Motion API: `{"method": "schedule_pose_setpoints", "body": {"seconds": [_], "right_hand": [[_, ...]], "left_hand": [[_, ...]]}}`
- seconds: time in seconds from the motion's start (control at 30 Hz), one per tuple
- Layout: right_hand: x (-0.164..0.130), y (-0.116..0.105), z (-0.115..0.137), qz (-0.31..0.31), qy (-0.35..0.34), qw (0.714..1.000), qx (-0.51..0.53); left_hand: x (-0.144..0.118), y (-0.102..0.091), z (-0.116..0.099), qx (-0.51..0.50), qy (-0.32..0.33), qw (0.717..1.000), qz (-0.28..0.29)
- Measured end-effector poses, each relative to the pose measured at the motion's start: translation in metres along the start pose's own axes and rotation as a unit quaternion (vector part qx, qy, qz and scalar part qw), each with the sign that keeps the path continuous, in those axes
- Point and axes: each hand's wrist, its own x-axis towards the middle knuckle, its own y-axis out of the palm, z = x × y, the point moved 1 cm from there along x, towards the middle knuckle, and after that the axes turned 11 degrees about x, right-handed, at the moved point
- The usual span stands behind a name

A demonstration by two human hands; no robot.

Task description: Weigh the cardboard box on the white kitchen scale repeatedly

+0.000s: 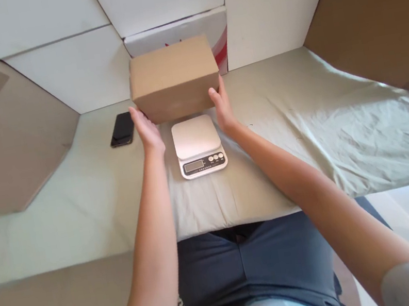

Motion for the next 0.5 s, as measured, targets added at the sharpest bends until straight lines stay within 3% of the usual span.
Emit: {"method": "schedule_pose_setpoints", "body": {"seconds": [0.17, 0.3, 0.5], "right_hand": [[0.021, -0.018, -0.048, -0.052, 0.082, 0.995, 0.033], [0.029, -0.032, -0.068, -0.089, 0.122, 0.986, 0.069], [0.027, -0.036, -0.073, -0.083, 0.135, 0.985, 0.071]], "left_hand": [[0.010, 0.010, 0.042, -0.027, -0.058, 0.998, -0.015], [0.012, 0.010, 0.046, -0.034, -0.077, 0.996, -0.011], [0.010, 0.009, 0.047, -0.064, -0.079, 0.995, -0.015]]}}
